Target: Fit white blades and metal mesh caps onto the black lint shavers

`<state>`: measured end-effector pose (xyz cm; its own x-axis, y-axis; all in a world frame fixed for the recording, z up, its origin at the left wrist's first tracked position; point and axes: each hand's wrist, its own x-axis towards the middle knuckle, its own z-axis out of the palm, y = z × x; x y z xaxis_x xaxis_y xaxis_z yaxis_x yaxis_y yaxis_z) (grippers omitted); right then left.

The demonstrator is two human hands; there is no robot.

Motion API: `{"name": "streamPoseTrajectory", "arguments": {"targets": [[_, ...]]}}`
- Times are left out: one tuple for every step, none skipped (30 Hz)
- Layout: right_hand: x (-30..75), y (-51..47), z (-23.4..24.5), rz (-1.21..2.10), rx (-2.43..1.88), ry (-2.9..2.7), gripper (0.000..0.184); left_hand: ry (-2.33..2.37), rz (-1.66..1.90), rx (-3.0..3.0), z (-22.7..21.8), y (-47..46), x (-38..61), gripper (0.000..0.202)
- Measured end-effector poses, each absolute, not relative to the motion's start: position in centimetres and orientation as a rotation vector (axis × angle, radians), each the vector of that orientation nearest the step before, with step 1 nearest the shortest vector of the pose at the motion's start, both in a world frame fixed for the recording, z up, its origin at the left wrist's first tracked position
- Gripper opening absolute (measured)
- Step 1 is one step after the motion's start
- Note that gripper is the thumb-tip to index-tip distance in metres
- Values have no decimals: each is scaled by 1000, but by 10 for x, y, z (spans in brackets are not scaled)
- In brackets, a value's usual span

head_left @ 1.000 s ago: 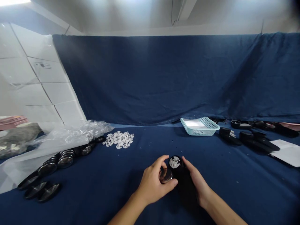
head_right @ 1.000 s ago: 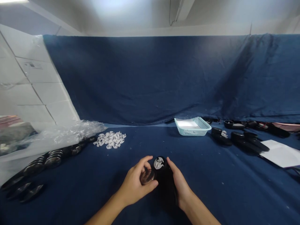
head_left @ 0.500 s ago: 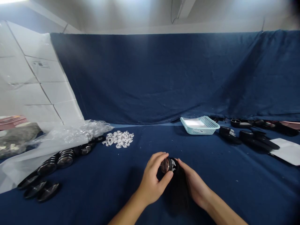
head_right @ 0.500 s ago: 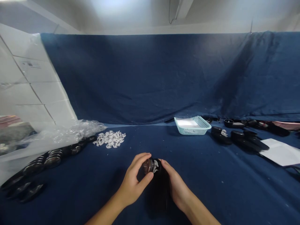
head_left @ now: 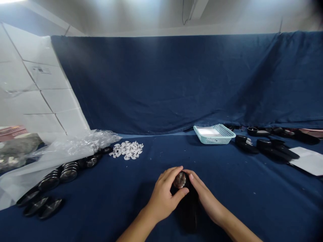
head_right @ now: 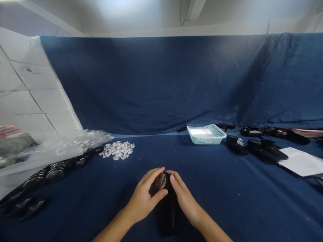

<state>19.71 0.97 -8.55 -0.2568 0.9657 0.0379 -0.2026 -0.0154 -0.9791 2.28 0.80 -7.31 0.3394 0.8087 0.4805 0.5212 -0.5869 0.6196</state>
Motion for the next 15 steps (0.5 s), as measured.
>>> {"name": "streamPoseTrajectory", "arguments": {"targets": [[197, 10, -86, 1461, -933, -1255, 41, 1156, 1116, 2221, -73, 9, 23, 55], [197, 10, -87, 1451, -958, -1260, 45, 1134, 1117, 2186, -73, 9, 23, 56], [196, 10, -89, 1442, -988, -1258, 48, 1113, 1120, 2152, -74, 9, 23, 57], [196, 11, -90, 1430, -1017, -1249, 52, 1096, 1126, 2121, -74, 10, 23, 58], [195, 10, -91, 1416, -1034, -1238, 55, 1083, 1133, 2096, -74, 10, 23, 58], [194, 10, -93, 1400, -1036, -1226, 57, 1075, 1139, 2076, -74, 10, 24, 57], [193, 10, -93, 1387, -1022, -1216, 59, 1072, 1145, 2061, -74, 10, 25, 55], [193, 10, -94, 1384, -1001, -1206, 60, 1075, 1151, 2047, -74, 9, 26, 54], [193, 10, -95, 1391, -982, -1199, 61, 1083, 1154, 2032, -74, 9, 27, 52], [194, 10, -95, 1406, -966, -1204, 61, 1094, 1154, 2015, -75, 9, 28, 50], [195, 10, -96, 1415, -960, -1219, 60, 1107, 1151, 1994, -75, 8, 29, 49], [196, 10, -97, 1415, -962, -1245, 58, 1121, 1147, 1966, -76, 8, 30, 48], [198, 10, -98, 1405, -964, -1279, 55, 1133, 1142, 1934, -77, 7, 30, 47], [199, 10, -98, 1385, -967, -1317, 52, 1142, 1136, 1901, -77, 7, 31, 46], [200, 10, -99, 1357, -972, -1350, 50, 1148, 1131, 1867, -78, 7, 32, 46]]}}
